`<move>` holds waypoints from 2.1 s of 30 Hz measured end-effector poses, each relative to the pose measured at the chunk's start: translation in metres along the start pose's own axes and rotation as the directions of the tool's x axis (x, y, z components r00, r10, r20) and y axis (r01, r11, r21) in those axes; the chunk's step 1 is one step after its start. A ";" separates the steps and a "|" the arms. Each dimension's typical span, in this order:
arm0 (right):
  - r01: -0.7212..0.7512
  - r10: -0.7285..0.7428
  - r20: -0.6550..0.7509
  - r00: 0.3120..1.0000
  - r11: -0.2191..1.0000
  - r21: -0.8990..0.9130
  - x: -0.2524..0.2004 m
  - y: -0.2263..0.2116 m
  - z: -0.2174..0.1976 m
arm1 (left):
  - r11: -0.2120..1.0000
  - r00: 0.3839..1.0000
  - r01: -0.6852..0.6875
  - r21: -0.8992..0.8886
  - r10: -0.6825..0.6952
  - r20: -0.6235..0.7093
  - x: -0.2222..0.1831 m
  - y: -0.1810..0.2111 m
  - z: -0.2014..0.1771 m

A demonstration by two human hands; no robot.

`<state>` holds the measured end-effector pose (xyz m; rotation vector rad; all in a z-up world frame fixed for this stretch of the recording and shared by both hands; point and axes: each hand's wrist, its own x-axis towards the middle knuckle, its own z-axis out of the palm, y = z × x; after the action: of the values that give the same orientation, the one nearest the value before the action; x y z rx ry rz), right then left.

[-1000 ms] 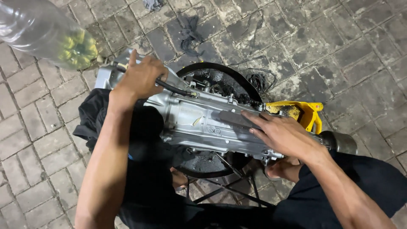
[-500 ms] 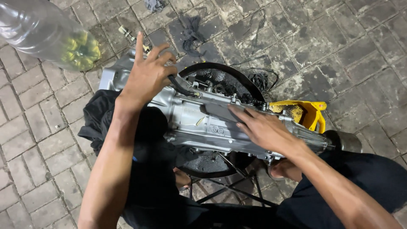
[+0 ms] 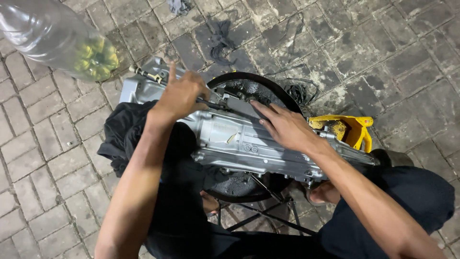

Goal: Scraping residue and old gasket material from a transmission casing using a hand scraper and wiping it clean with a cloth.

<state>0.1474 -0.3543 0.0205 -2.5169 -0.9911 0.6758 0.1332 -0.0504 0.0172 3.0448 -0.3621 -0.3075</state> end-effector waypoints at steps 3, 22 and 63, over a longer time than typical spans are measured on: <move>-0.029 0.029 0.022 0.999 1.000 -0.010 -0.005 -0.004 0.000 | 0.998 0.999 -0.032 -0.055 0.030 -0.044 0.003 0.006 0.010; -0.035 0.033 0.064 0.997 0.999 0.031 -0.017 -0.003 -0.012 | 0.975 0.974 -0.160 -0.157 0.182 0.138 0.011 0.007 0.021; 0.016 -0.017 -0.027 1.000 0.999 -0.032 -0.007 0.009 0.007 | 0.987 0.996 -0.067 -0.146 0.058 -0.065 0.017 -0.009 0.023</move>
<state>0.1438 -0.3648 0.0125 -2.5360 -1.0199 0.6242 0.1469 -0.0464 -0.0089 2.8830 -0.4109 -0.2270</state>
